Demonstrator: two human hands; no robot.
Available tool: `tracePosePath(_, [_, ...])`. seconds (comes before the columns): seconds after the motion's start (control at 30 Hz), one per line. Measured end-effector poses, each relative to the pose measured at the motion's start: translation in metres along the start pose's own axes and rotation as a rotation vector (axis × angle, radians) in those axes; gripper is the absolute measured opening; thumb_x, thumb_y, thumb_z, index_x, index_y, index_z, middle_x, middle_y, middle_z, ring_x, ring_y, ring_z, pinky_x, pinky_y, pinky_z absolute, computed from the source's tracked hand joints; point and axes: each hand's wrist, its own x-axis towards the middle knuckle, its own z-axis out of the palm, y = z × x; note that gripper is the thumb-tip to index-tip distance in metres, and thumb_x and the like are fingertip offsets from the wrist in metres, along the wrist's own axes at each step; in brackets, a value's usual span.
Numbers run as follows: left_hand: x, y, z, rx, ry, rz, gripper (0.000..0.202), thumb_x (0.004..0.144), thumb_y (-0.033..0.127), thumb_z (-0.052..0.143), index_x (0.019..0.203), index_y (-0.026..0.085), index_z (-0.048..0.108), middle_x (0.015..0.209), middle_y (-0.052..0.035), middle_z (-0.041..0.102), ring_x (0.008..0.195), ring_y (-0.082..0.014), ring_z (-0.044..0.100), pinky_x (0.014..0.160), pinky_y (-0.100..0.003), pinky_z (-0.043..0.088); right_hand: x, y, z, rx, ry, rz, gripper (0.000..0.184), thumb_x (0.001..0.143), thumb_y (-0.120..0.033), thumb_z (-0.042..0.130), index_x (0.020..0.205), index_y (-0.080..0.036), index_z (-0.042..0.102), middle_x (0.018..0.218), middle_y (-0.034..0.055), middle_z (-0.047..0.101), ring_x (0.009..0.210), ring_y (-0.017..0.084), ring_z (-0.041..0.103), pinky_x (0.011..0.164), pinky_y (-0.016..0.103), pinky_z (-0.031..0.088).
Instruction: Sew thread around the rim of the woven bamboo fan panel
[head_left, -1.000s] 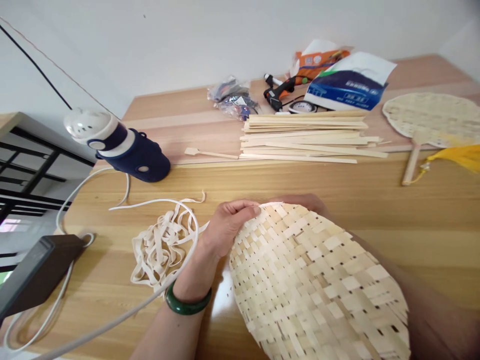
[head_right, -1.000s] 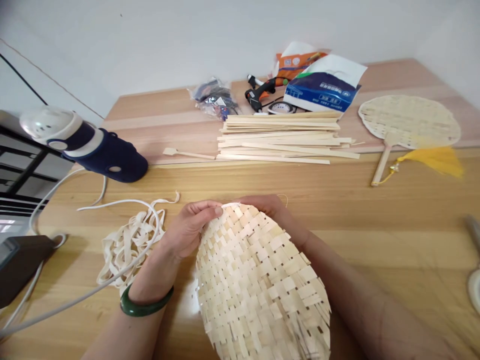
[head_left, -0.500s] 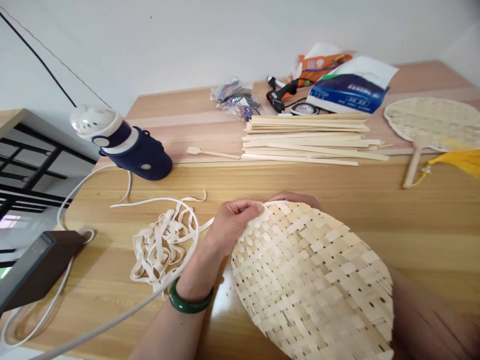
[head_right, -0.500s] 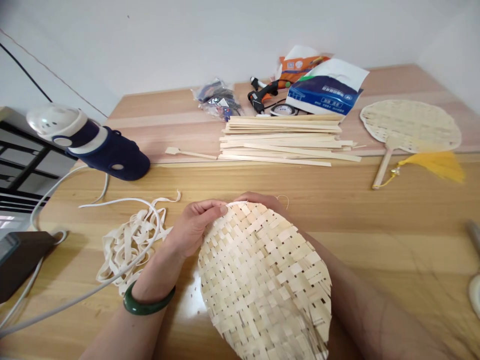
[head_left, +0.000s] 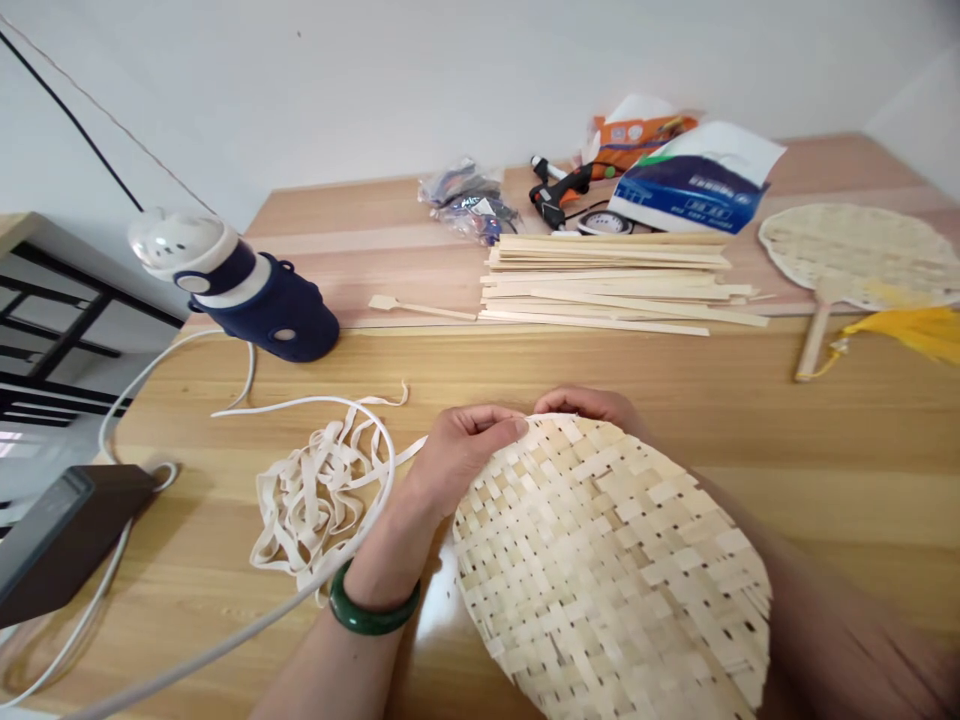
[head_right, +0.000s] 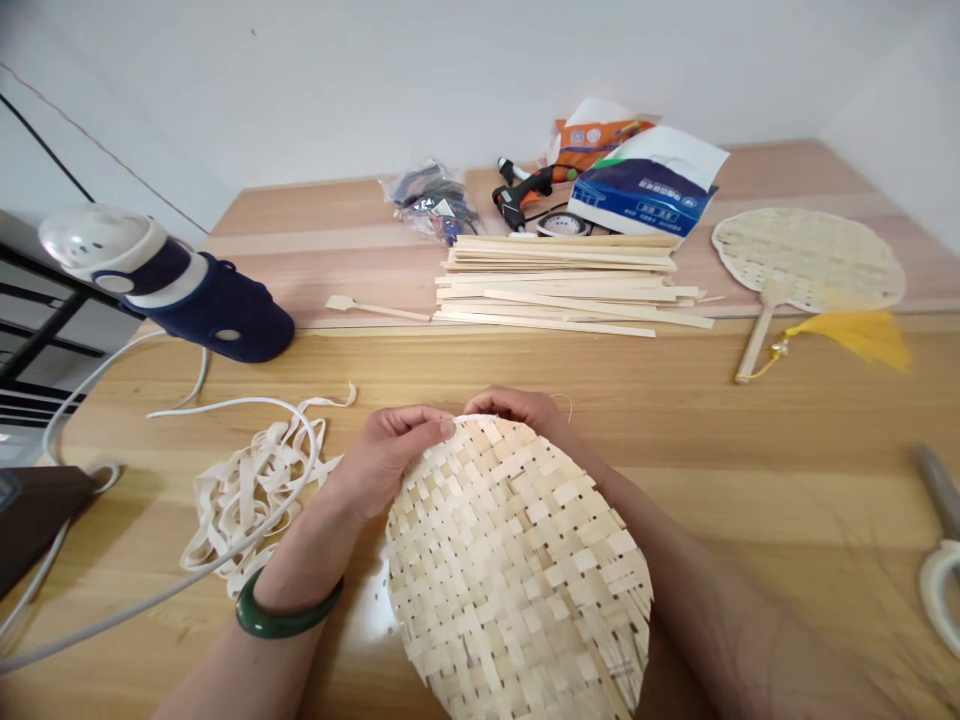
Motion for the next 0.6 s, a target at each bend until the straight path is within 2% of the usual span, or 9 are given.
tracePosePath(0.13, [0.001, -0.001, 0.001, 0.014, 0.002, -0.014, 0.018, 0.068, 0.030, 0.079, 0.077, 0.015, 0.075, 0.070, -0.0011, 0.069, 0.059, -0.0097, 0.058, 0.060, -0.023, 0.045, 0.002, 0.009, -0.001, 0.092, -0.012, -0.038, 0.011, 0.081, -0.027, 0.063, 0.088, -0.018, 0.066, 0.084, 0.0018, 0.067, 0.076, 0.013, 0.060, 0.067, 0.025, 0.048])
tracePosePath(0.27, [0.001, 0.001, 0.001, 0.038, 0.025, -0.017, 0.017, 0.066, 0.031, 0.079, 0.072, 0.015, 0.074, 0.069, -0.0011, 0.069, 0.061, -0.0105, 0.059, 0.060, -0.023, 0.045, 0.005, 0.009, -0.015, 0.039, 0.044, -0.044, 0.017, 0.084, -0.034, 0.063, 0.092, -0.020, 0.068, 0.100, 0.0052, 0.067, 0.089, 0.016, 0.062, 0.076, 0.030, 0.050])
tracePosePath(0.37, [-0.001, 0.002, 0.002, 0.076, 0.010, -0.049, 0.018, 0.065, 0.032, 0.080, 0.071, 0.016, 0.074, 0.067, -0.0012, 0.069, 0.059, -0.0104, 0.058, 0.058, -0.023, 0.044, 0.004, 0.002, -0.031, -0.120, 0.075, -0.185, 0.014, 0.085, -0.033, 0.062, 0.090, -0.023, 0.070, 0.100, 0.0034, 0.066, 0.096, 0.016, 0.060, 0.084, 0.033, 0.048])
tracePosePath(0.43, [-0.002, 0.002, 0.002, 0.111, -0.015, -0.090, 0.018, 0.065, 0.032, 0.080, 0.072, 0.016, 0.075, 0.066, -0.0013, 0.069, 0.056, -0.0101, 0.057, 0.056, -0.022, 0.042, 0.000, -0.007, -0.036, -0.296, 0.001, -0.289, 0.013, 0.086, -0.030, 0.062, 0.090, -0.024, 0.072, 0.092, 0.0031, 0.067, 0.093, 0.016, 0.058, 0.084, 0.034, 0.047])
tracePosePath(0.6, [-0.004, 0.001, 0.005, 0.190, -0.055, -0.064, 0.018, 0.068, 0.033, 0.078, 0.075, 0.017, 0.076, 0.069, -0.0015, 0.070, 0.057, -0.0100, 0.055, 0.057, -0.022, 0.041, -0.009, -0.028, -0.025, -0.669, -0.136, -0.424, 0.019, 0.091, -0.026, 0.054, 0.086, -0.020, 0.071, 0.085, 0.0055, 0.065, 0.087, 0.018, 0.052, 0.079, 0.035, 0.045])
